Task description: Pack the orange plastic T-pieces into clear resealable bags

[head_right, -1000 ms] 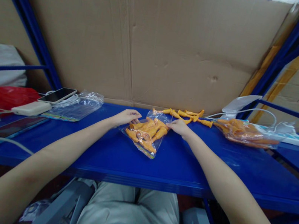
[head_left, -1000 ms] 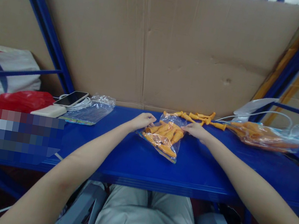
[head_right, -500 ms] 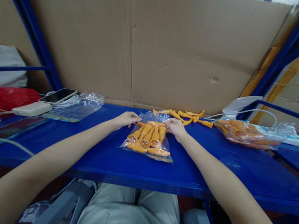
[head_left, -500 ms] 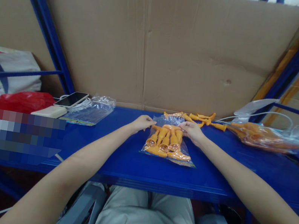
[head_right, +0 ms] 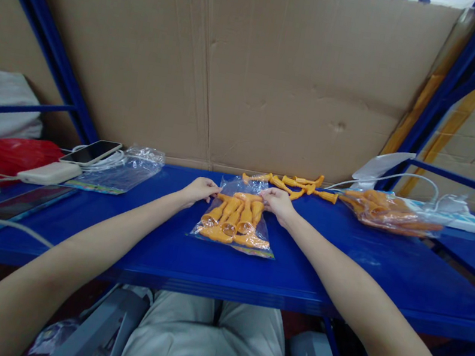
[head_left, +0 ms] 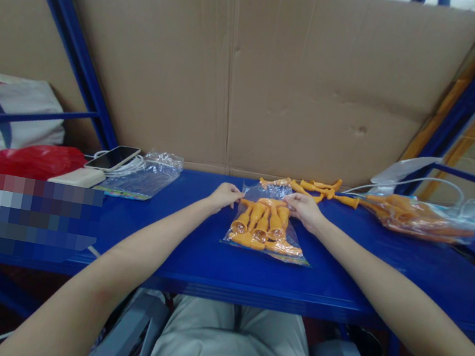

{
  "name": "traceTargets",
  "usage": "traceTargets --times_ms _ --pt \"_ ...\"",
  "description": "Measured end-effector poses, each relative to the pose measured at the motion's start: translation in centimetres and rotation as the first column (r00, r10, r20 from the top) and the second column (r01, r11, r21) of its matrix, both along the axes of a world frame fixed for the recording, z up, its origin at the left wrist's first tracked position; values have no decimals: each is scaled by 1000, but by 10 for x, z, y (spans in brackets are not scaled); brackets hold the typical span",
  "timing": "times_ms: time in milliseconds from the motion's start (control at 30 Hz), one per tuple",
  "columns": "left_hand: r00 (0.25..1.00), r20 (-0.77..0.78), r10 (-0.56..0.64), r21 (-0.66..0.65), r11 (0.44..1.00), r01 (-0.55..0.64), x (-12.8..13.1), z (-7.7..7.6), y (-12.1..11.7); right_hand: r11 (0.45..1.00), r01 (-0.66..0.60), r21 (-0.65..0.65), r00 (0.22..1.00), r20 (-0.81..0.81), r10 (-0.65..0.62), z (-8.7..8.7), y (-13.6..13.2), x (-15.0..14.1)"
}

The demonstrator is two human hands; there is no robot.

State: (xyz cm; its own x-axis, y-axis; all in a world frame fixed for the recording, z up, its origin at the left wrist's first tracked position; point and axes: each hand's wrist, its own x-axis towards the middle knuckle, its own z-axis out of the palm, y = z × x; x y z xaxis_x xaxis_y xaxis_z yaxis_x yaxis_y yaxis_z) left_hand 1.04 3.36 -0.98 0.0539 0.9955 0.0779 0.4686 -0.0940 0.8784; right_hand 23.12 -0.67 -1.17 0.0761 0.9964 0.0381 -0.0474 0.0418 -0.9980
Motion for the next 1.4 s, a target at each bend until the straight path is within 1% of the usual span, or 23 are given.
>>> traceTargets --times_ms 133,233,300,367,433,500,600,700,800,900,1000,1167,1400 --pt "999 43 -1 -5 1000 1 1 0 1 1000 -8 7 1000 -2 8 0 0 0" --pt "987 163 15 -60 998 -6 3 2 -1 1000 13 -14 1000 -6 -13 1 0 -1" --pt "959 285 14 -107 994 17 5 5 -3 999 24 -30 1000 -12 -25 2 0 -1" --pt "915 403 19 -135 990 39 6 7 -5 999 35 -39 999 -32 -36 2 0 -1" --pt "870 491 40 -151 988 40 6 9 -5 998 47 -48 997 -59 -50 3 1 -1" --pt "840 539 63 -173 984 38 5 10 -3 997 50 -54 995 -81 -54 3 2 -1" --pt "815 576 69 -203 977 62 3 9 1 997 35 -63 995 -93 -41 2 3 1" --pt "805 591 52 -228 968 105 0 8 2 996 6 -90 996 -93 -14 1 4 3" --pt "830 557 5 -255 953 166 -2 6 0 993 -47 -108 994 -99 37 0 5 5" --pt "853 520 -51 -250 945 209 -3 5 -3 988 -97 -120 992 -89 86 -1 6 7" --pt "866 497 -57 -250 946 206 -5 4 -2 983 -130 -126 990 -68 122 -1 6 9" --pt "893 446 -57 -253 949 187 -10 5 4 982 -146 -119 989 -57 140 -2 9 13" --pt "897 432 -95 -218 954 206 -14 5 8 980 -166 -108 986 -32 164 -1 11 19"
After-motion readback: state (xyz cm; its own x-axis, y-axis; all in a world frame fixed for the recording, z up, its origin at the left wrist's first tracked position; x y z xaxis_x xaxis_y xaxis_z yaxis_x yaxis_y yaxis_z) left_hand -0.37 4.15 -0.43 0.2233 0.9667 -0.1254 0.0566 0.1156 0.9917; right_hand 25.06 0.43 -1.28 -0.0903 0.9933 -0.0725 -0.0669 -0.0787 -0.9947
